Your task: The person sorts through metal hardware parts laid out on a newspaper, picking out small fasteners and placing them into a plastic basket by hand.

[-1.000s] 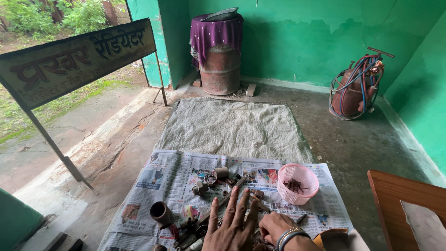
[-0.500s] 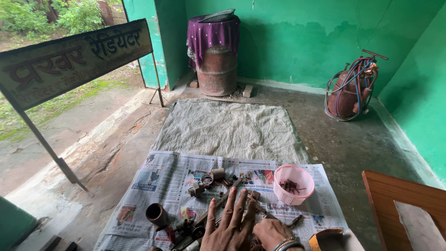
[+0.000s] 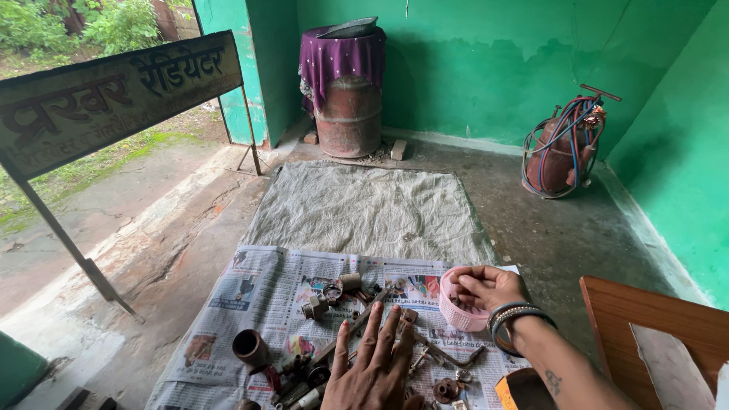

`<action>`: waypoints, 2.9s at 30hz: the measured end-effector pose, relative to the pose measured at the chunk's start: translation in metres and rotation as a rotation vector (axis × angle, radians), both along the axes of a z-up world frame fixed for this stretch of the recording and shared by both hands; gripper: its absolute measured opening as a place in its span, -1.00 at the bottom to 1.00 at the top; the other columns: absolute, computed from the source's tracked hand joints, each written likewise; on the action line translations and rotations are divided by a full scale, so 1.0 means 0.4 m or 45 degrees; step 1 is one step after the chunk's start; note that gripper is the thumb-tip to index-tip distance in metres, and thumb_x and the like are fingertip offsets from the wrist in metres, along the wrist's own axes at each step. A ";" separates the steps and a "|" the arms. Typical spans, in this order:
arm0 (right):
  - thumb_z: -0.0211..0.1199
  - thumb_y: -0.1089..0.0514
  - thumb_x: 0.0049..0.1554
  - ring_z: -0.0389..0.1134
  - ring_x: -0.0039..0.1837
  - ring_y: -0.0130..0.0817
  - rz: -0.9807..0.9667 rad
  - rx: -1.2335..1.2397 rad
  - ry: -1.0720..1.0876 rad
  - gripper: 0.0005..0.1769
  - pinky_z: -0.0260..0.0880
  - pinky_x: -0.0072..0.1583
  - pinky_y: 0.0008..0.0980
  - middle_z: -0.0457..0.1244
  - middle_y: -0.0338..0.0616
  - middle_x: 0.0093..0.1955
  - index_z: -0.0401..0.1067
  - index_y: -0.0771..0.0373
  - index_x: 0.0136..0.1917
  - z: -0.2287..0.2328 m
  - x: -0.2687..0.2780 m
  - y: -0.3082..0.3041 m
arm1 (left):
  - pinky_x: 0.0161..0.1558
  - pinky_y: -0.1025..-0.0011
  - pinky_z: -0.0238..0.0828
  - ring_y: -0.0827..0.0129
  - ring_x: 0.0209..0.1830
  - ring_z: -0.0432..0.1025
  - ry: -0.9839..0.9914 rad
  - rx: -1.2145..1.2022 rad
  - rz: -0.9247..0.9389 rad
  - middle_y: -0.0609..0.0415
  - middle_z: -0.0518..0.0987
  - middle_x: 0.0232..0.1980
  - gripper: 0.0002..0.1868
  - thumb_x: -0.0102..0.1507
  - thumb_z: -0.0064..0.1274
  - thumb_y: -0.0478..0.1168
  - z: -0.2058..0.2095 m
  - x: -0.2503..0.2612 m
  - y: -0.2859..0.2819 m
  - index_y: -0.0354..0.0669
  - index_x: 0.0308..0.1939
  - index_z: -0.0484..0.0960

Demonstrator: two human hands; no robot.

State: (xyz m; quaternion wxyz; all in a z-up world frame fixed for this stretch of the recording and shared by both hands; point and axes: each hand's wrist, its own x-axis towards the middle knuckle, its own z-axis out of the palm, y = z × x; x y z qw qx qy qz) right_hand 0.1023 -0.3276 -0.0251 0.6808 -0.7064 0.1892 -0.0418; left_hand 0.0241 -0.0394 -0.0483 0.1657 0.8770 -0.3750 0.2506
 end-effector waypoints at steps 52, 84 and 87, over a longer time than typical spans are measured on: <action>0.18 0.39 0.00 0.43 0.13 -0.27 1.094 -1.448 -0.177 -0.62 0.40 0.30 -0.28 0.41 -0.21 0.02 0.65 0.03 -0.04 -0.276 -0.189 0.140 | 0.42 -0.31 -0.50 0.06 0.63 -0.28 -0.048 0.046 0.260 -0.14 -0.09 0.62 -0.06 0.15 0.00 0.40 -0.007 -0.130 0.120 -0.14 0.40 0.28; 0.31 0.10 0.13 0.46 -0.03 -0.45 0.925 -1.199 -0.159 -0.75 0.43 0.09 -0.31 0.49 -0.31 -0.07 0.67 -0.06 0.08 -0.339 -0.108 0.082 | 0.42 -0.38 -0.59 0.03 0.67 -0.37 0.315 0.123 0.284 -0.12 -0.19 0.68 0.09 0.04 0.19 0.38 -0.004 -0.147 0.064 -0.07 0.50 0.20; 0.17 0.13 0.18 0.48 -0.14 -0.39 0.840 -1.033 0.146 -0.71 0.49 0.02 -0.36 0.46 -0.17 -0.23 0.58 -0.09 0.13 -0.263 -0.142 0.110 | 0.42 -0.36 -0.52 0.04 0.66 -0.28 0.034 0.009 0.259 -0.12 -0.09 0.60 0.06 0.00 0.17 0.42 -0.005 -0.137 0.044 -0.09 0.41 0.26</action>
